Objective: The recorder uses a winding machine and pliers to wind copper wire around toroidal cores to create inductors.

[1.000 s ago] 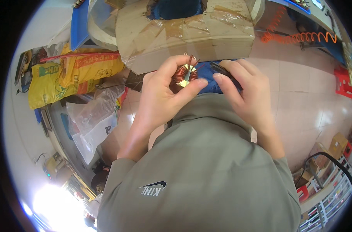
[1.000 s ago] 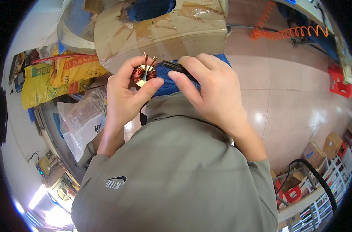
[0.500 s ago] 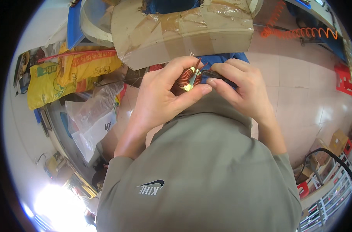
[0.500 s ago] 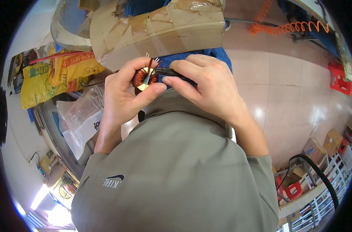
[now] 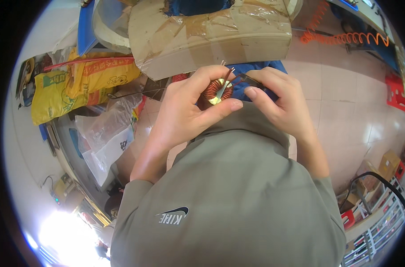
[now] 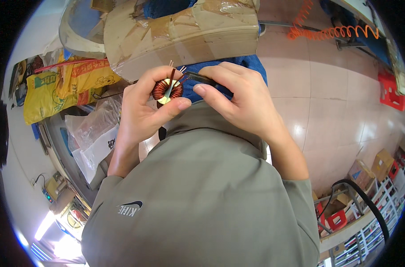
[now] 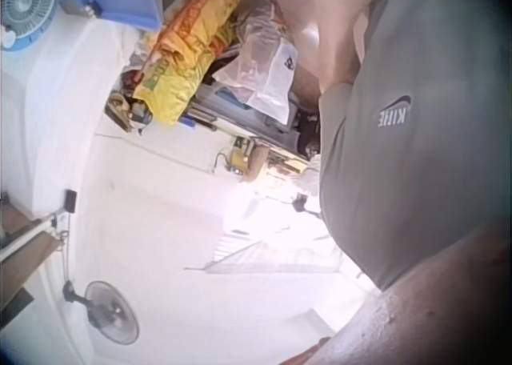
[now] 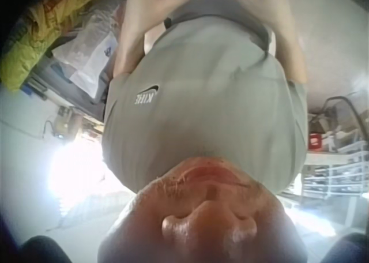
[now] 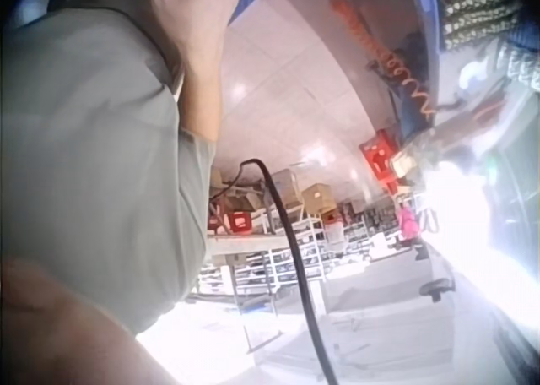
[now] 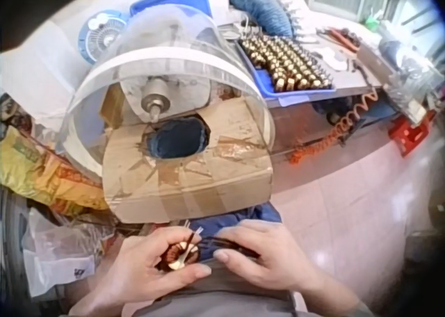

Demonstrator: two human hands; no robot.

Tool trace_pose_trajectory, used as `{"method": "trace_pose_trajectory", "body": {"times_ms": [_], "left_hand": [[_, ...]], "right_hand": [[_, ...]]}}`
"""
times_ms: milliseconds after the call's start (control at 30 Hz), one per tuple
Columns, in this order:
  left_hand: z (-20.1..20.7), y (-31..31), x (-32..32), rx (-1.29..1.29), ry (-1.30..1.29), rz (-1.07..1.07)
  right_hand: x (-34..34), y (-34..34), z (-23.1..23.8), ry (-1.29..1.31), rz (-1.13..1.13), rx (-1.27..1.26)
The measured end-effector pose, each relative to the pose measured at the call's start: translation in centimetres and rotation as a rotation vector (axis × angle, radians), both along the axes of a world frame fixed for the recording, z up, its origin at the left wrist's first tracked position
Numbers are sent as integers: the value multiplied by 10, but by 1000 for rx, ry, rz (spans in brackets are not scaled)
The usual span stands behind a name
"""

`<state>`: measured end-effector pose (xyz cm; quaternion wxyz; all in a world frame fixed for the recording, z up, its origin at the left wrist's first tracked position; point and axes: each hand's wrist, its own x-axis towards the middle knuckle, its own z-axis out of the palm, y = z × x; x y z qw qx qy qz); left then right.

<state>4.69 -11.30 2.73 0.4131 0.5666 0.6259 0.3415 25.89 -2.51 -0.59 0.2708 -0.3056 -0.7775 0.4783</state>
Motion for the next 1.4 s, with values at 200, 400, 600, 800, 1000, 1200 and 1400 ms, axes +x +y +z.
{"method": "trace_pose_trajectory", "body": {"times_ms": [200, 400, 600, 800, 1000, 1200, 1400], "left_hand": [[4, -1, 0, -39, -35, -35], [-6, -4, 4, 54, -146, -26], [-9, -1, -3, 100, -74, -127], [-12, -4, 2, 54, -290, -33], [0, 0, -4, 8, -219, -96], [9, 2, -7, -58, -208, -163], [10, 5, -8, -136, -115, -254]], "right_hand": [[0, -2, -1, -14, -3, 23], [-1, -2, -3, 10, 44, 112], [2, -1, -9, 3, 84, 70], [4, -1, -8, 46, 19, -113], [12, 11, 2, -1, 13, -31], [18, 17, 12, -129, 141, 108], [23, 20, 11, -133, 200, 196]]}}
